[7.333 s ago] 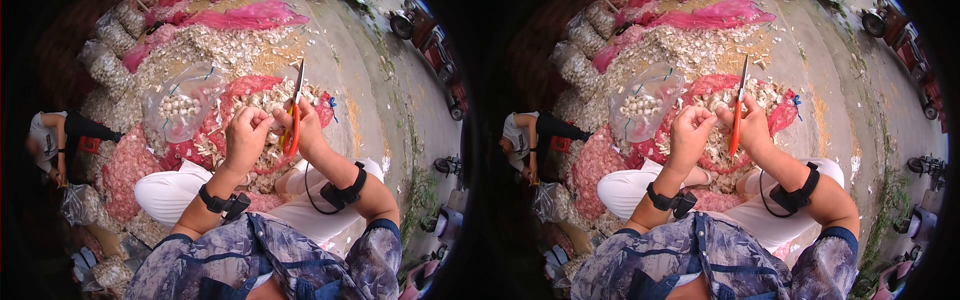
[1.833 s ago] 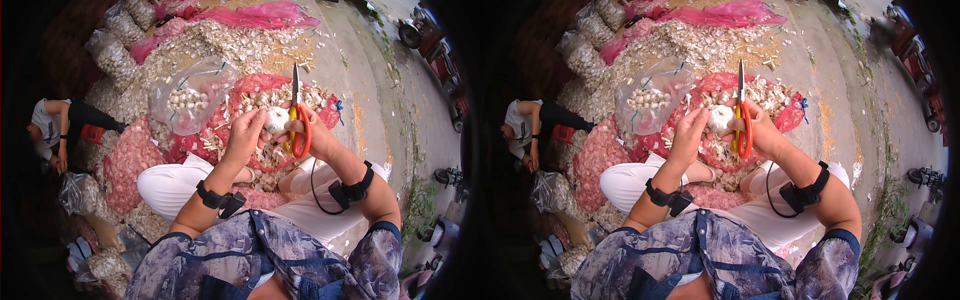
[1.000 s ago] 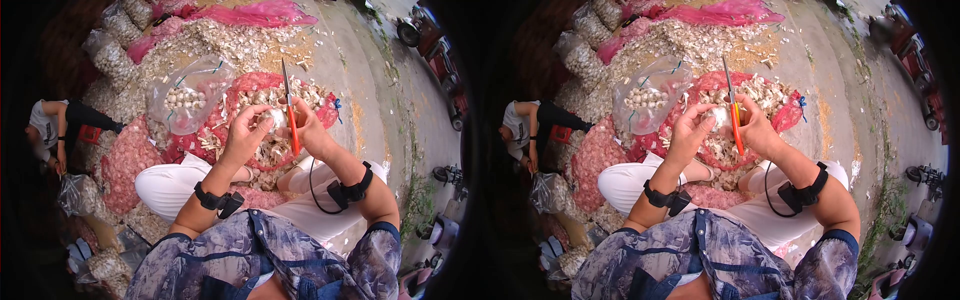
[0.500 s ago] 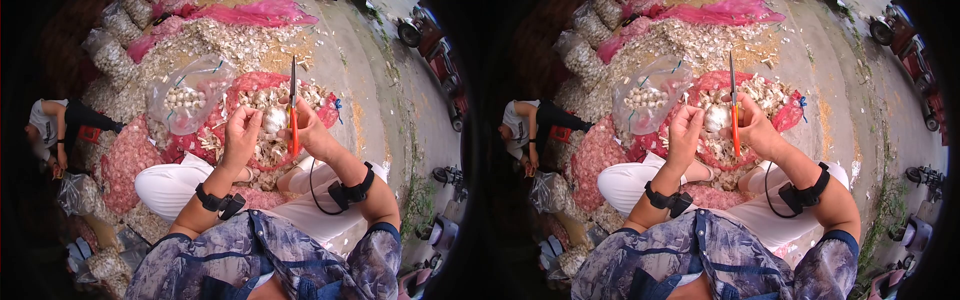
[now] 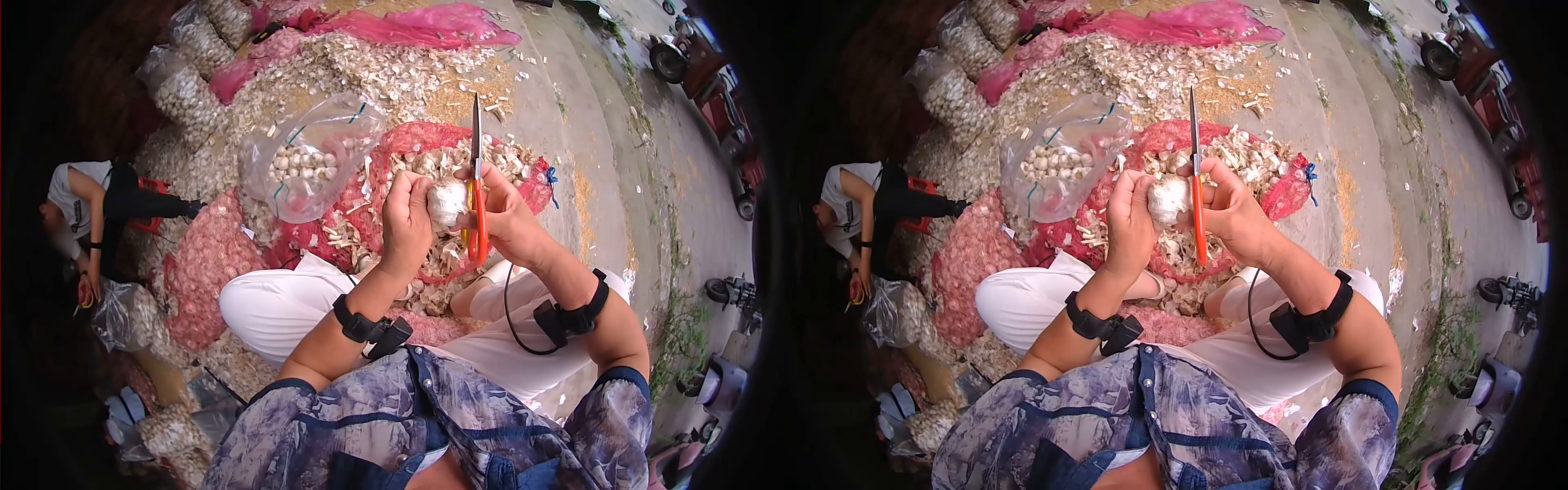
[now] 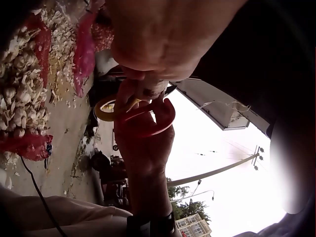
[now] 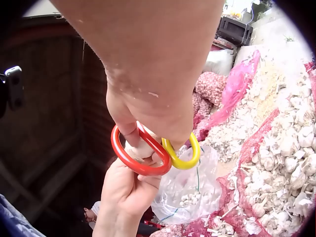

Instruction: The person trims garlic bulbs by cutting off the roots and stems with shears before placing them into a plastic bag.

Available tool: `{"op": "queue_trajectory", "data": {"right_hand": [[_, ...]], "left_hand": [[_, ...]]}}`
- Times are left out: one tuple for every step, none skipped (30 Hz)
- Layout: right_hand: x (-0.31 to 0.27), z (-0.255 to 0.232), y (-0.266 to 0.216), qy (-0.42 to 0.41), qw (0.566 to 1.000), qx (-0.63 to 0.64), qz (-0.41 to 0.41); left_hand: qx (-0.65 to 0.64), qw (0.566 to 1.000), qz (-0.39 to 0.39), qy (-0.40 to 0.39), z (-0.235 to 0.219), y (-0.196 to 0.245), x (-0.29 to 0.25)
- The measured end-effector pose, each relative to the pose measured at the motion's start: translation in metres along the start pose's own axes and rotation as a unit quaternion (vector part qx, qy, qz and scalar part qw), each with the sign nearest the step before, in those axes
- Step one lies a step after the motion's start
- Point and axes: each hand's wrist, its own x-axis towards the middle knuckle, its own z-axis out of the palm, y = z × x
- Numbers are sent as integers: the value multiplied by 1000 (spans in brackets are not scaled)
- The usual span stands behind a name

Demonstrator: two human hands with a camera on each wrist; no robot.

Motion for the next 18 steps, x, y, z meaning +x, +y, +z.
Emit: {"op": "queue_trajectory", "data": {"right_hand": [[0,4,-3,-1,1000,0,2],[-1,9,-7,-6,1000,-6,5],[0,10,-9,-12,1000,-13,6],[0,7,-10,-12,1000,-14,6],[-1,1,-9,-19,997,-76,8],[-1,-2,-8,-26,990,-137,10],[-1,0,-10,-25,990,-136,10],[-3,3,-13,-3,986,-163,18],[-3,5,-15,18,981,-190,26],[-3,6,-14,16,981,-190,26],[-2,7,-14,38,983,-181,18],[-2,7,-14,61,983,-172,9],[-2,8,-14,85,983,-163,0],[-1,4,-11,81,986,-145,3],[-2,2,-11,80,986,-146,3],[-3,0,-10,64,990,-125,9],[-3,-1,-10,48,993,-104,14],[-2,-3,-8,47,993,-105,15]], "left_hand": [[-79,994,-78,-24,-3,0,2],[-157,974,-154,-48,-5,1,3],[-157,974,-153,-48,-6,-3,4],[-169,975,-142,-26,-7,-8,5],[-181,975,-131,-4,-9,-12,6],[-161,953,-253,-32,-14,22,6],[-161,953,-254,-33,-12,21,6],[-78,985,-127,-86,-9,19,6],[7,991,3,-136,-8,17,7],[26,990,18,-136,-9,13,9],[26,990,18,-134,-11,13,7],[-12,990,-75,-120,-14,17,5],[-49,979,-169,-105,-15,19,3],[-49,979,-169,-105,-13,14,3],[-29,991,-99,-86,-9,8,2],[-9,997,-28,-65,-8,4,2],[-9,998,-27,-64,-8,2,1],[-43,995,-65,-57,-8,5,0]]}}
